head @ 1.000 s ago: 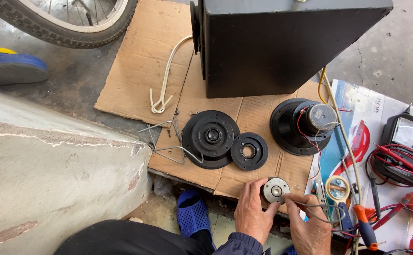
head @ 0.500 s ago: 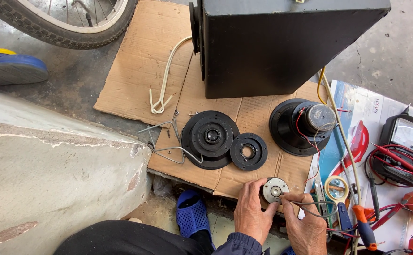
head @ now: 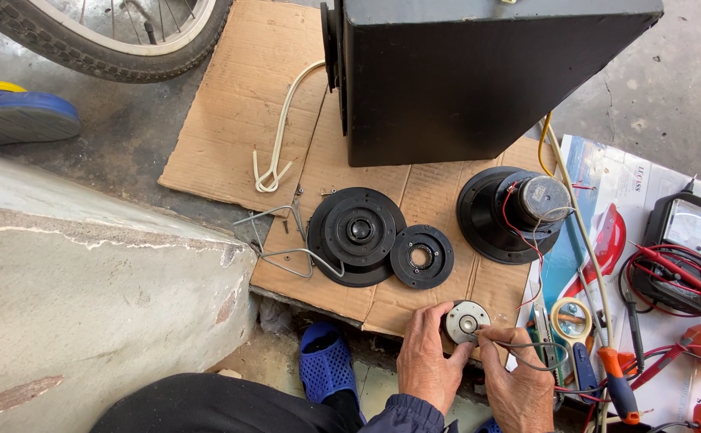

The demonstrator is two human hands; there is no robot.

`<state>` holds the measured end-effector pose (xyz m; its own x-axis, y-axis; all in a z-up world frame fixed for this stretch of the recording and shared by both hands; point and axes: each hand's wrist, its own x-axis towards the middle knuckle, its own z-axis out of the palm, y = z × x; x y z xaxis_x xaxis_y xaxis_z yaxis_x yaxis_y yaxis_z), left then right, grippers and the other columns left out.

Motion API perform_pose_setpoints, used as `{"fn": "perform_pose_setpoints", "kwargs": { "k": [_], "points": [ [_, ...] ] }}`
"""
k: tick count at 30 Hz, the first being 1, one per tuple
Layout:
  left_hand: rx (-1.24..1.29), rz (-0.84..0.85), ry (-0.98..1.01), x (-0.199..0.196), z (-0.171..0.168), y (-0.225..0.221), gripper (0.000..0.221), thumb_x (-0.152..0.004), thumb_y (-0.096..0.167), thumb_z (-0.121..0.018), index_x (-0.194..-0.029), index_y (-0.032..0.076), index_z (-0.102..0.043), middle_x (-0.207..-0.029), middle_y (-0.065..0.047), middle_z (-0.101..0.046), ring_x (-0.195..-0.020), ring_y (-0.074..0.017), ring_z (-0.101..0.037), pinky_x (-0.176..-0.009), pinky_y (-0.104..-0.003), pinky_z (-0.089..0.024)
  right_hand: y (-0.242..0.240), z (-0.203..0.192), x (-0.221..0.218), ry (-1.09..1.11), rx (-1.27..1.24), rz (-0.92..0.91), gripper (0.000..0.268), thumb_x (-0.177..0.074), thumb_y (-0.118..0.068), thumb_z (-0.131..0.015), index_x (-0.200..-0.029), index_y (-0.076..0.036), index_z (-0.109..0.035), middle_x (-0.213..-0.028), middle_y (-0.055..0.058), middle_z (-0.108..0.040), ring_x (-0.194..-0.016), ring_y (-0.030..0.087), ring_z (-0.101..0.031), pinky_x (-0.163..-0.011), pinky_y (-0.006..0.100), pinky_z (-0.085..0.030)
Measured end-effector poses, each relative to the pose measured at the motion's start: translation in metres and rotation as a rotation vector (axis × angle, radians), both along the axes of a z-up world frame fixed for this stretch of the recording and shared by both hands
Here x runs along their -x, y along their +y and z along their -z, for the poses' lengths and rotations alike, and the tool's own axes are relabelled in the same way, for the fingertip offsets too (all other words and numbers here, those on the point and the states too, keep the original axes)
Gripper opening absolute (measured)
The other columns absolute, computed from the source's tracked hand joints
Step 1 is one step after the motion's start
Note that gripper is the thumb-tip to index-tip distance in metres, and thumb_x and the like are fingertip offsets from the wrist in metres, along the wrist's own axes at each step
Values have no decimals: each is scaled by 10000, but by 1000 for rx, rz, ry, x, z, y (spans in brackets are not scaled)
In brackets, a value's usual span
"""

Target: Assembling and wiring speaker components into a wooden enclosure on a makeshift floor workspace.

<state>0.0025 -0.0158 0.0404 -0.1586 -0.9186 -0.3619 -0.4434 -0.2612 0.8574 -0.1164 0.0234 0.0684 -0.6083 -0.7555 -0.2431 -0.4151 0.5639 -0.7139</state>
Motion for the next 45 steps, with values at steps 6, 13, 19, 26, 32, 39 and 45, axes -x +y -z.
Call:
{"fn": "perform_pose_setpoints", "kwargs": {
  "k": [6, 13, 19, 26, 32, 39, 45],
  "points": [
    [9, 0, 0, 0, 1, 0, 681, -826, 118, -872, -1429, 262, -588, -1369, 35, -652, -1255, -200, -680, -1049, -400, -575, 0, 0, 0, 68, -14, -42, 76, -914, -29, -798, -988, -24, -782, -1102, 58, -900, -998, 161, -814, -906, 327, -623],
    [6, 7, -1, 0, 2, 0, 687, -832, 128, -875, -1439, 259, -583, -1371, 29, -647, -1260, -210, -675, -1055, -409, -568, -2, 2, 8, 78, 27, -85, 116, -938, 21, -736, -1037, -28, -774, -1054, 80, -886, -967, 206, -843, -957, 356, -679],
    [-21, 9, -4, -1, 0, -1, 690, -835, 120, -870, -1446, 261, -583, -1373, 28, -641, -1258, -199, -677, -1060, -399, -573, 2, 3, 13, -34, 109, -53, 113, -931, 57, -759, -993, 1, -683, -1091, 105, -880, -1015, 200, -835, -1016, 369, -681],
    [19, -4, 2, 0, 3, 1, 696, -820, 113, -877, -1438, 251, -588, -1362, 26, -654, -1243, -203, -686, -1039, -395, -579, 1, 1, 7, 20, 64, -68, 74, -914, 21, -777, -970, -11, -740, -1083, 82, -897, -981, 174, -813, -978, 348, -671],
    [3, -2, 11, 0, 2, 0, 703, -814, 98, -877, -1434, 254, -586, -1382, 29, -650, -1261, -206, -683, -1056, -402, -573, 2, 3, 5, 62, 26, -73, 109, -905, 14, -788, -1001, -29, -760, -1139, 57, -896, -1027, 166, -835, -903, 337, -654],
    [-3, -3, 19, -1, 2, 0, 697, -818, 100, -872, -1438, 249, -588, -1378, 23, -647, -1270, -210, -674, -1066, -403, -569, 1, -1, 4, 23, -39, -42, 81, -925, -23, -784, -1005, -27, -795, -1137, 41, -899, -1030, 158, -810, -936, 339, -615],
    [26, -20, 12, 2, 7, 2, 693, -810, 121, -882, -1430, 241, -595, -1370, 22, -658, -1259, -206, -680, -1054, -393, -569, 6, 8, 12, -110, 77, -26, 45, -924, 30, -777, -965, 20, -790, -1086, 95, -899, -985, 179, -798, -929, 341, -641]
  ]
}}
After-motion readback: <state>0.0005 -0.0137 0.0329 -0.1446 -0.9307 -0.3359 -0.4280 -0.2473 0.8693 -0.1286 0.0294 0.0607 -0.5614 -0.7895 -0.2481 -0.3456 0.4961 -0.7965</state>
